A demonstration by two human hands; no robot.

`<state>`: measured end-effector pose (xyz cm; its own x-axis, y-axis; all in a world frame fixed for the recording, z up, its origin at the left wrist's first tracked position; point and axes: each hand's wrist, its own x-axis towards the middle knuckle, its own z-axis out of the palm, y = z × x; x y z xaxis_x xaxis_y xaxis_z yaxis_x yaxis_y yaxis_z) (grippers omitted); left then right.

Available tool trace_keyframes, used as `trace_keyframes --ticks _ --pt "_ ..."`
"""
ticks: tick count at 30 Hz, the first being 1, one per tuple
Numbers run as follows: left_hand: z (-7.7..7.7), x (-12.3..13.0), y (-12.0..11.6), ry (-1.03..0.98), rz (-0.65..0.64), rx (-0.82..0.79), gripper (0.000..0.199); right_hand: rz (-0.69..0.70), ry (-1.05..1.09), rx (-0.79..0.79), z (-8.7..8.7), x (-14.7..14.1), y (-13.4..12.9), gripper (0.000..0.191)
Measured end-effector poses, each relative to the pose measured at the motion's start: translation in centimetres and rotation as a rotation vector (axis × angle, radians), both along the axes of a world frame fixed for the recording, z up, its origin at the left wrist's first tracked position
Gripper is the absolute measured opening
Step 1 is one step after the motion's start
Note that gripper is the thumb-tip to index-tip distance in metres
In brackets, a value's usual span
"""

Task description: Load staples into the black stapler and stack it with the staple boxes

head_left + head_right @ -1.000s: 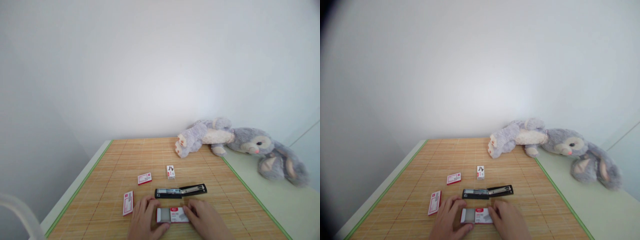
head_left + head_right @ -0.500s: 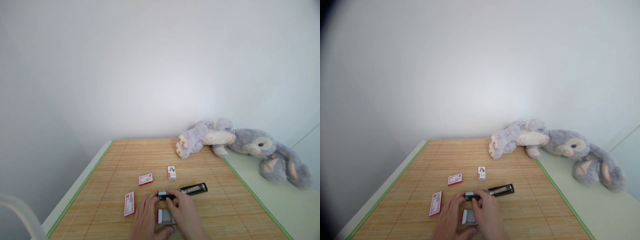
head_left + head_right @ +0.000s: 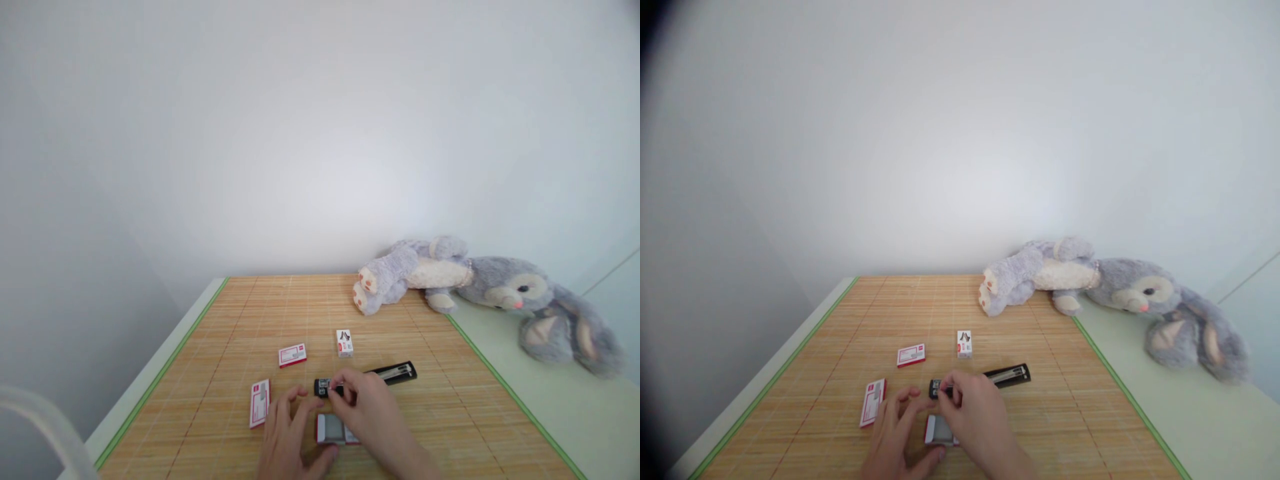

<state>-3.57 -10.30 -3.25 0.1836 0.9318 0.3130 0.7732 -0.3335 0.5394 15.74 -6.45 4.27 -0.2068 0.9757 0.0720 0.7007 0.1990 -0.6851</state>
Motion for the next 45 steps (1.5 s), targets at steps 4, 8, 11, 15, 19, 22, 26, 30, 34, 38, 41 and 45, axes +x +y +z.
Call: trace_keyframes --ticks 4,8,11,15,19,22,26,30,34,38,41,45 --pt "1.4 0.1 -0.3 0.004 -0.099 -0.064 0.043 0.21 -0.215 -0.018 1.2 1.4 -0.5 0.014" --pt "2.4 0.3 -0.4 0.003 -0.109 -0.073 0.039 0.313 -0.293 0.01 1.5 1.5 -0.5 0.016" --pt "2.8 0.4 -0.5 0.0 -0.11 -0.101 0.038 0.327 -0.372 0.038 1.7 1.3 -0.2 0.019" --pt "3.2 0.5 -0.6 -0.01 -0.099 -0.133 0.036 0.345 -0.432 0.027 1.7 1.0 0.2 0.019" --pt "3.4 0.6 -0.6 -0.021 -0.104 -0.147 0.034 0.355 -0.43 0.008 1.6 0.8 0.3 0.021" --pt "3.4 0.6 -0.6 -0.026 -0.103 -0.156 0.035 0.351 -0.44 -0.014 1.5 0.7 0.5 0.022" --pt "3.5 0.6 -0.6 -0.024 -0.107 -0.181 0.034 0.36 -0.443 -0.044 1.4 0.5 0.8 0.02" --pt "3.4 0.5 -0.6 -0.025 -0.11 -0.196 0.034 0.357 -0.41 -0.062 1.4 0.6 0.7 0.017" --pt "3.2 0.5 -0.5 -0.033 -0.106 -0.19 0.036 0.288 -0.341 -0.059 1.6 2.0 0.3 0.012" --pt "3.1 0.4 -0.6 -0.036 -0.102 -0.202 0.035 0.196 -0.335 -0.075 1.5 5.0 -0.3 0.033" --pt "3.1 0.5 -0.6 -0.042 -0.103 -0.196 0.037 0.181 -0.339 -0.134 1.0 7.0 -0.7 0.046" --pt "3.2 1.1 -0.6 -0.03 -0.086 -0.189 0.039 0.159 -0.244 -0.165 -0.1 6.7 -1.4 0.031"
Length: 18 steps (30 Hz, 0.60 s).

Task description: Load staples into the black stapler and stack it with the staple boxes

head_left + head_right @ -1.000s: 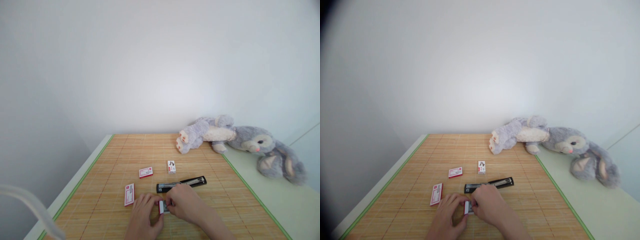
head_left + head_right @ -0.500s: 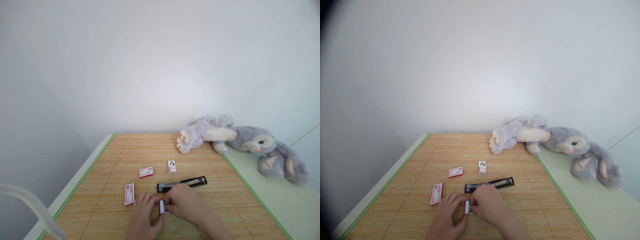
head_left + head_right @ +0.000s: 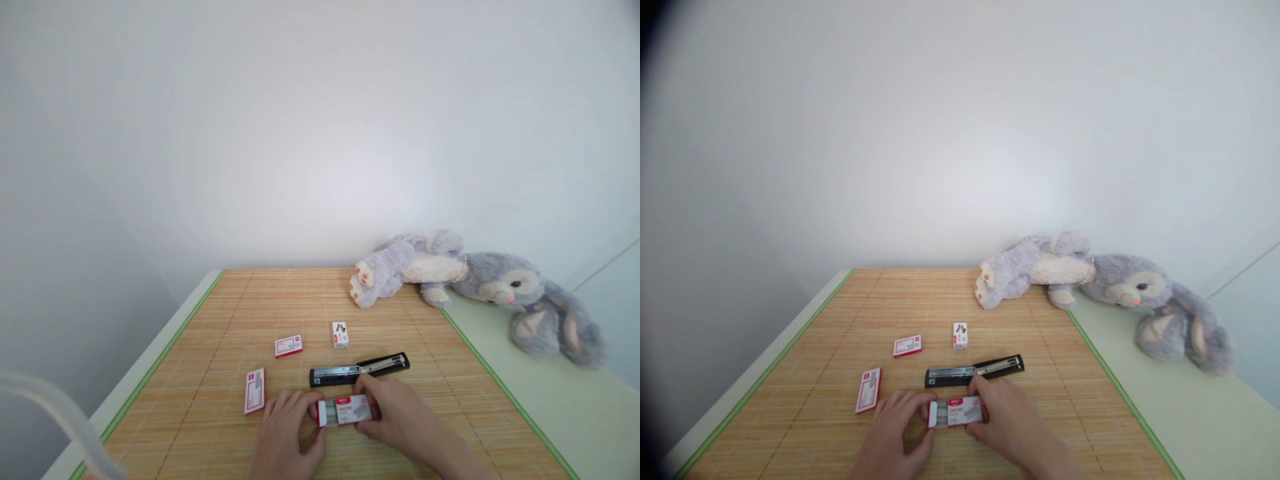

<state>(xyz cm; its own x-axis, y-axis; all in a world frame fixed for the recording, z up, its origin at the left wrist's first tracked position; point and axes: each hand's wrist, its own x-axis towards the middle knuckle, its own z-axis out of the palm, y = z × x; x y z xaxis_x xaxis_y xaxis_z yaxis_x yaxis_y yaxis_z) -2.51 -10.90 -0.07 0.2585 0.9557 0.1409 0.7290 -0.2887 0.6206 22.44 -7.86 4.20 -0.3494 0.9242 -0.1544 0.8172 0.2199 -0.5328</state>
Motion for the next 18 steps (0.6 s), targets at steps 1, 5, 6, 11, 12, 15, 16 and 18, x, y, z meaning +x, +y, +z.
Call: trace_keyframes --ticks 1,5,6,11,12,15,16,18 --pt "0.0 0.2 0.0 0.002 -0.005 -0.002 0.039 -0.002 0.029 0.0 -0.3 -0.5 -0.1 0.029" --pt "-0.4 0.6 0.0 0.004 -0.03 0.01 0.045 0.004 0.082 -0.001 -0.7 -2.7 -0.5 0.027" --pt "-0.5 0.7 0.0 0.012 -0.03 0.017 0.048 0.014 0.088 -0.007 -0.6 -2.9 -0.6 0.027" --pt "-1.2 0.9 0.1 0.104 -0.021 0.033 0.07 -0.026 0.074 0.127 0.8 0.3 0.5 0.033" --pt "-1.3 1.0 0.1 0.122 -0.013 0.038 0.072 -0.043 0.072 0.209 1.1 1.6 1.0 0.034" --pt "-1.4 1.5 0.0 0.159 0.022 0.067 0.075 -0.046 0.076 0.361 1.5 5.6 3.0 0.055" --pt "-1.4 1.6 -0.1 0.166 0.035 0.078 0.073 -0.023 0.076 0.328 1.6 6.7 3.6 0.053" --pt "-1.4 1.8 -0.1 0.171 0.056 0.095 0.07 0.024 0.098 0.198 1.7 8.3 4.6 0.034"
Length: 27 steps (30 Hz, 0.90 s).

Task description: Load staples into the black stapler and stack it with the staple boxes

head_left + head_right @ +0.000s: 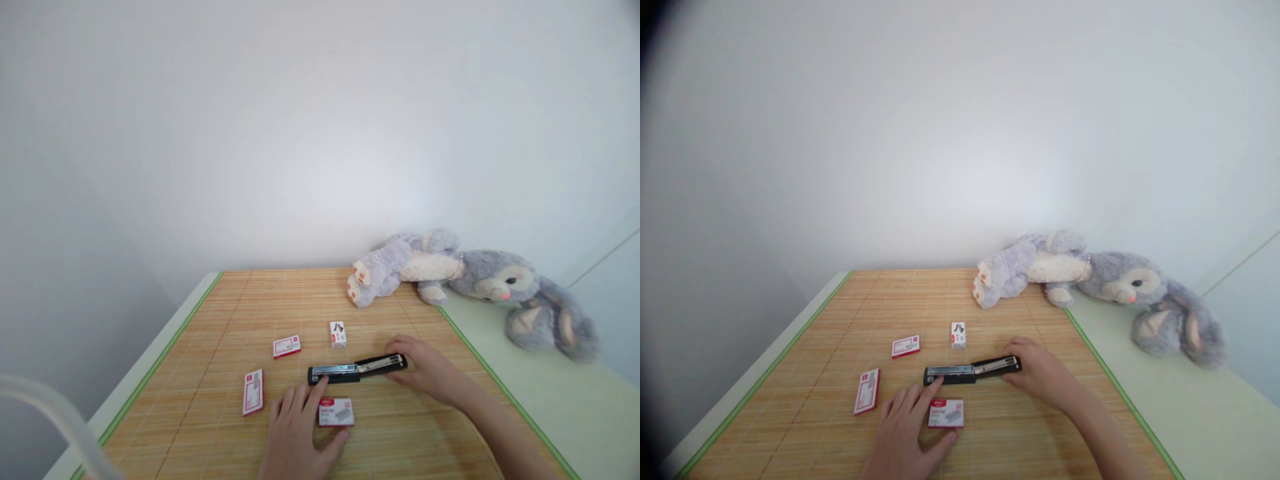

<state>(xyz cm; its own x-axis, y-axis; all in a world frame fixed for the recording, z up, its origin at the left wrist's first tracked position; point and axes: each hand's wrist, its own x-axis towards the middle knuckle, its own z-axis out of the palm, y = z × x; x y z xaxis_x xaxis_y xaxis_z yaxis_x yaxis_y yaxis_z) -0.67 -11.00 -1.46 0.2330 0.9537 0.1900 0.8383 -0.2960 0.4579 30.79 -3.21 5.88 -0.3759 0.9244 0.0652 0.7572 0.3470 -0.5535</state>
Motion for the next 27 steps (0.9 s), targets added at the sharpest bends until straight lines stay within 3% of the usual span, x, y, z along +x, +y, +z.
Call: trace_keyframes --ticks 2,4,9,15,21,23,27 --pt "0.0 0.2 0.0 -0.002 0.012 0.007 0.068 0.047 0.078 -0.11 0.2 0.5 0.7 0.018" --pt "-0.1 0.4 0.1 -0.009 0.015 0.012 0.066 0.079 0.215 -0.168 0.6 -0.2 1.1 0.021" --pt "-0.6 0.8 0.3 -0.02 0.053 0.048 0.062 0.145 0.477 -0.123 1.1 -5.7 1.2 0.027" --pt "-0.6 0.6 0.4 -0.031 0.044 0.043 0.05 0.157 0.366 -0.042 -1.3 -11.7 1.3 0.016" --pt "-0.3 0.5 0.1 -0.015 -0.063 0.039 0.036 0.124 0.319 0.004 -3.0 -12.0 1.0 0.02" --pt "-0.2 0.4 -0.2 -0.002 0.021 0.076 0.028 0.116 0.335 0.006 -3.1 -11.5 0.7 0.02" --pt "0.1 -0.9 -0.2 0.074 0.483 0.216 0.029 0.089 0.37 0.004 -3.3 -10.3 0.0 0.016"
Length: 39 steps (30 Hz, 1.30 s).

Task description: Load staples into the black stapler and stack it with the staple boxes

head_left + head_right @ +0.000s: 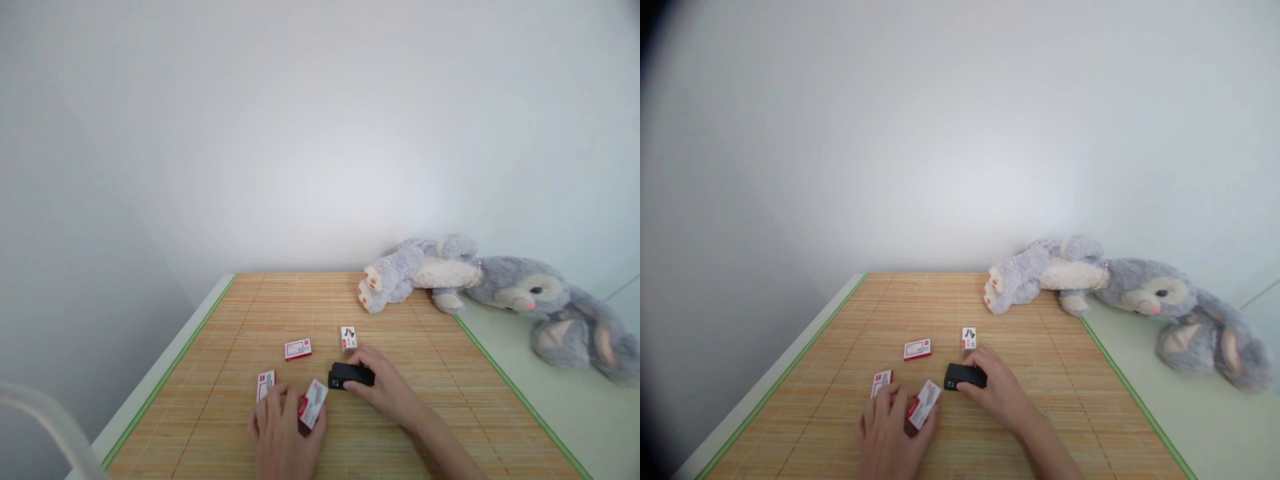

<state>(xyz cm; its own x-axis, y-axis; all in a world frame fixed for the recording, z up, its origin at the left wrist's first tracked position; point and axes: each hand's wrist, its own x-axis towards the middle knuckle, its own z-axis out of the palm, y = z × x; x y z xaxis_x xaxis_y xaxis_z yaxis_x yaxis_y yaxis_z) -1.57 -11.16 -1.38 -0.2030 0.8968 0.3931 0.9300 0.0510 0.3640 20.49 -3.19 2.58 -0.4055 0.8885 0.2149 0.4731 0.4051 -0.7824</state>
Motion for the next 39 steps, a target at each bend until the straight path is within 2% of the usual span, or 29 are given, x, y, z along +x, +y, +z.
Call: trace_keyframes --ticks 1,3,8,10,14,17,21,27,32,34,39 --pt "0.0 -0.5 0.2 0.017 0.089 0.021 0.031 -0.01 0.003 0.001 -0.1 0.3 -0.1 0.015" --pt "0.0 -1.6 0.6 0.045 0.181 0.026 0.035 -0.031 -0.002 0.008 -0.4 0.8 -0.3 0.013" --pt "-1.3 -3.9 1.5 -0.056 0.188 0.011 0.039 -0.084 0.005 0.022 -1.3 1.3 -0.5 0.015" --pt "-1.9 -4.9 1.8 -0.131 0.133 0.01 0.046 -0.103 0.014 0.021 -1.7 1.4 -0.6 0.016" --pt "-2.3 -7.1 3.0 -0.236 -0.088 -0.016 0.067 -0.131 0.028 0.041 -2.2 1.6 -0.6 0.016" --pt "-1.7 -8.7 4.4 -0.247 -0.214 -0.066 0.075 -0.139 0.035 0.054 -2.2 1.7 -0.6 0.015" --pt "-0.4 -10.0 6.2 -0.196 -0.296 -0.12 0.086 -0.152 0.043 0.07 -2.0 1.8 -0.6 0.014" --pt "0.5 -9.2 7.3 -0.032 -0.438 -0.193 0.072 -0.292 0.026 0.11 -2.5 2.0 -0.8 0.013" --pt "0.3 -7.4 6.3 -0.02 -0.403 -0.143 0.065 -0.481 0.015 0.073 -3.6 3.5 0.7 0.032" --pt "0.2 -6.5 5.6 -0.022 -0.373 -0.133 0.063 -0.443 -0.023 0.06 -3.4 4.3 2.1 0.041" --pt "-0.3 -4.2 3.9 -0.04 -0.273 -0.123 0.058 -0.144 -0.079 0.069 -1.2 4.9 6.1 0.066"
